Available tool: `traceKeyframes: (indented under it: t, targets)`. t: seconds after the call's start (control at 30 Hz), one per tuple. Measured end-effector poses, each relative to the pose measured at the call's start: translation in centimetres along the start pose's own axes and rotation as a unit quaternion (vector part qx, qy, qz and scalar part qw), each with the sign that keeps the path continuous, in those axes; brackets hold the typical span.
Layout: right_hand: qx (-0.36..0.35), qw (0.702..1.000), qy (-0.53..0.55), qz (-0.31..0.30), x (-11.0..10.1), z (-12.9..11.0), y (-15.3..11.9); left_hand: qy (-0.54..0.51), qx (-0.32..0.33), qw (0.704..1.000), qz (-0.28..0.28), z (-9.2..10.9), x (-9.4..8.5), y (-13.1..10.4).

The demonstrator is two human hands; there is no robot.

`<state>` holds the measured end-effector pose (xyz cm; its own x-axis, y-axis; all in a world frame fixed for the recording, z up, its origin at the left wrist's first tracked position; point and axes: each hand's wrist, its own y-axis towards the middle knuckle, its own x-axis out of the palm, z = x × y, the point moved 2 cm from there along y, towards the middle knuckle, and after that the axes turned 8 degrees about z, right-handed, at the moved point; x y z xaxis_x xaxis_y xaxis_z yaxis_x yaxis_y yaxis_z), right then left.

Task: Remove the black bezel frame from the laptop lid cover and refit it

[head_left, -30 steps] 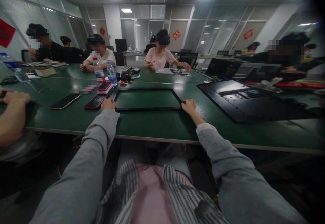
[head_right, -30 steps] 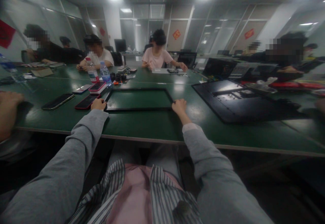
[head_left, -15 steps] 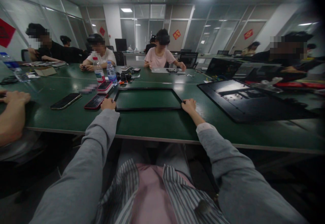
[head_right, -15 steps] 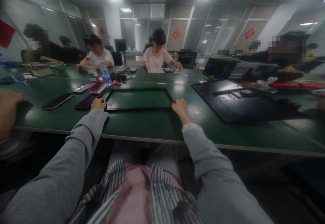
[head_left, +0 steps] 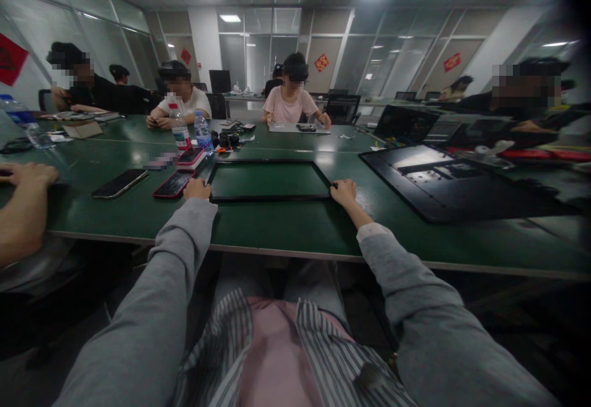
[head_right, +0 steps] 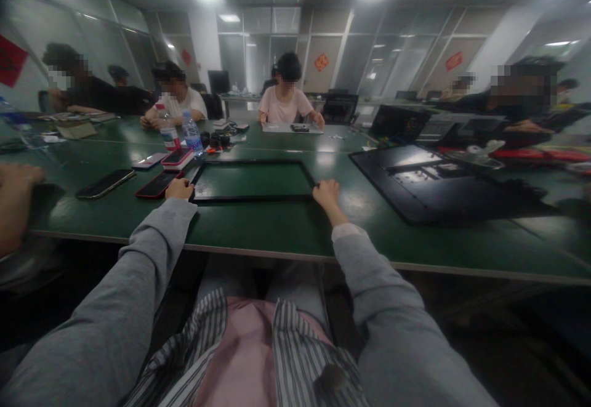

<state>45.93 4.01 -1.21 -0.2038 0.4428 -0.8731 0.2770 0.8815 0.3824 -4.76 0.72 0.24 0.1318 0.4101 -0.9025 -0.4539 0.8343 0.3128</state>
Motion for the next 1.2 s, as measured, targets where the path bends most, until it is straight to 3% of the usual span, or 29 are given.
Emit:
traceKeyframes:
  t: [0.67, 1.2]
  targets:
    - [0.002, 1.0, -0.004, -0.002, -0.1, 0.0, 0.0, -0.034, 0.006, 0.999, 0.01, -0.1, 0.2, 0.4]
    - [0.002, 1.0, -0.003, 0.0, 0.3, 0.3, 0.3, -0.05, 0.006, 0.999, 0.01, 0.7, -1.3, -0.9]
